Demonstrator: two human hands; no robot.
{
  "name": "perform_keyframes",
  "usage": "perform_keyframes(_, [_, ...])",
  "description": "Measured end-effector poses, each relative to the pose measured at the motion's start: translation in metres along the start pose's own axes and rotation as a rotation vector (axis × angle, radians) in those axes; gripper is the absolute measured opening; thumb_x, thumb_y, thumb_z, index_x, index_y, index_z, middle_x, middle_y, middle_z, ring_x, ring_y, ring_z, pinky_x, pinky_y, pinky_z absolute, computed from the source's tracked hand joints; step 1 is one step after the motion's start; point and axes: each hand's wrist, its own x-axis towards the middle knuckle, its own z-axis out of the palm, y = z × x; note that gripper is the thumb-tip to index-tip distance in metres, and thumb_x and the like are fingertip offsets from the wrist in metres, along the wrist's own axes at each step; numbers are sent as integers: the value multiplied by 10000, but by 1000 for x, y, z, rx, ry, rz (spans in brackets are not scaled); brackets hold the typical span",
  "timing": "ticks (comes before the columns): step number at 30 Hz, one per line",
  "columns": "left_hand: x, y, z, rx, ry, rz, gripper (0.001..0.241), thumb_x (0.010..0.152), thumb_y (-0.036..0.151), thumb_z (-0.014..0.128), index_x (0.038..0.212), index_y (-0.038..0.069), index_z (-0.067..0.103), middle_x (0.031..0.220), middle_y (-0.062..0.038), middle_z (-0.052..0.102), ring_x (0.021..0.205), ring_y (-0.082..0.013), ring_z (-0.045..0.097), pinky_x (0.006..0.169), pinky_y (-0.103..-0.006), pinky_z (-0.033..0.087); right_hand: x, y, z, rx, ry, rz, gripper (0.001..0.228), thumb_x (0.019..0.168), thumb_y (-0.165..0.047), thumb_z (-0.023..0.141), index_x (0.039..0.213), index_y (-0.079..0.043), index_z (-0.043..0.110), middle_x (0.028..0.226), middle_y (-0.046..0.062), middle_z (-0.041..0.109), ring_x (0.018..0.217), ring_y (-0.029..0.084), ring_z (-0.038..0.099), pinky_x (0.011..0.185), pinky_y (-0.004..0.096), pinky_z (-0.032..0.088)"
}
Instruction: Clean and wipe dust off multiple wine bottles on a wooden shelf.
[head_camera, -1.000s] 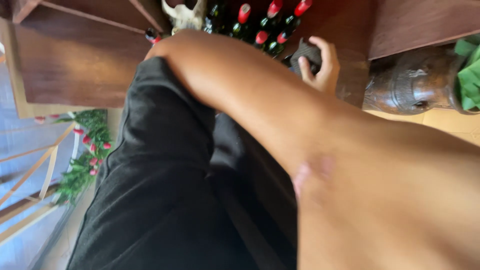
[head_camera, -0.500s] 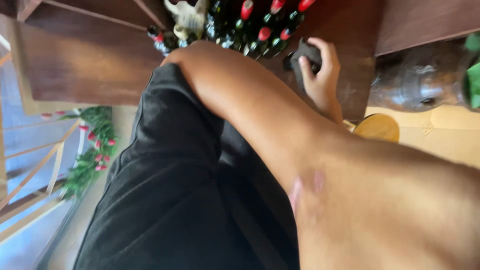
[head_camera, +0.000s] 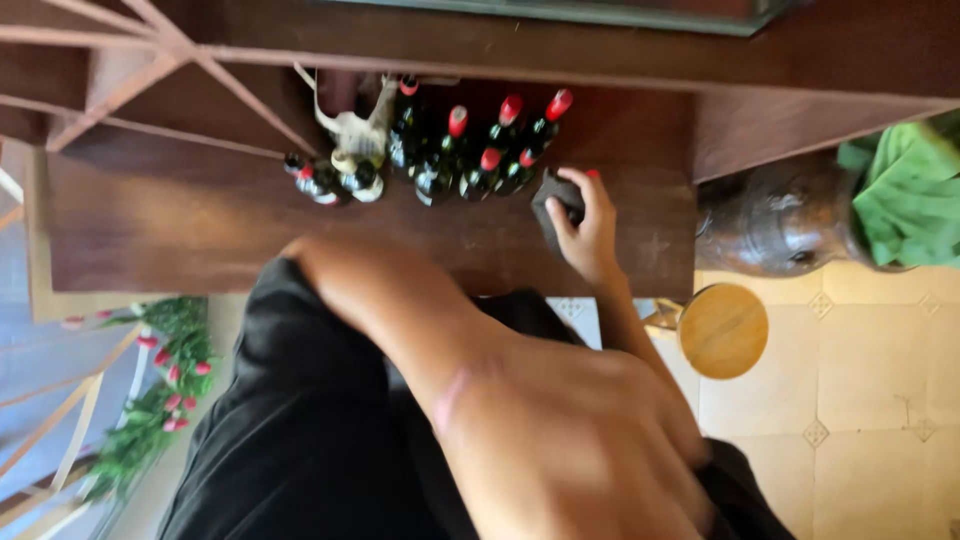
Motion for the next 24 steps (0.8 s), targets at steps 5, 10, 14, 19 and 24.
perform_keyframes(5, [-41,-13,-24,-197,-16,-338,201,1043,186,738,1178,64,651,1106,-40,686,830,-158,620,749,-291,524,-1,0,9,196,40,179,394,941,-101,740,1300,-38,591,1132,128,675,1032,256,666,930,356,539])
perform_keyframes(10, [-133,-56,-21,31,240,-869,295,865,146,845,1137,104,739,743,1,584,643,-74,499,598,-260,447,-10,13,20,405,76,309,422,939,-89,734,1320,-18,566,1161,85,665,1061,174,623,942,339,528])
perform_keyframes(14, [-225,-81,-8,221,501,-1193,223,825,201,821,1015,105,754,683,-7,585,633,-74,513,574,-270,440,-30,40,43,712,130,541,335,994,-119,699,1294,6,618,1129,77,696,995,150,652,878,321,552])
perform_keyframes(19, [-316,-97,19,423,493,-1365,186,834,276,791,951,133,773,757,-46,708,673,-144,666,645,-310,530,-35,49,51,1012,182,802,346,1005,-271,640,1269,-47,635,1080,74,712,892,182,680,757,346,569])
perform_keyframes(24, [-347,-99,47,227,155,-1449,217,801,332,794,900,139,800,859,-76,779,758,-227,743,708,-358,575,-61,66,58,1447,190,1031,509,975,-466,503,1215,-49,666,1050,131,737,892,292,696,803,438,563])
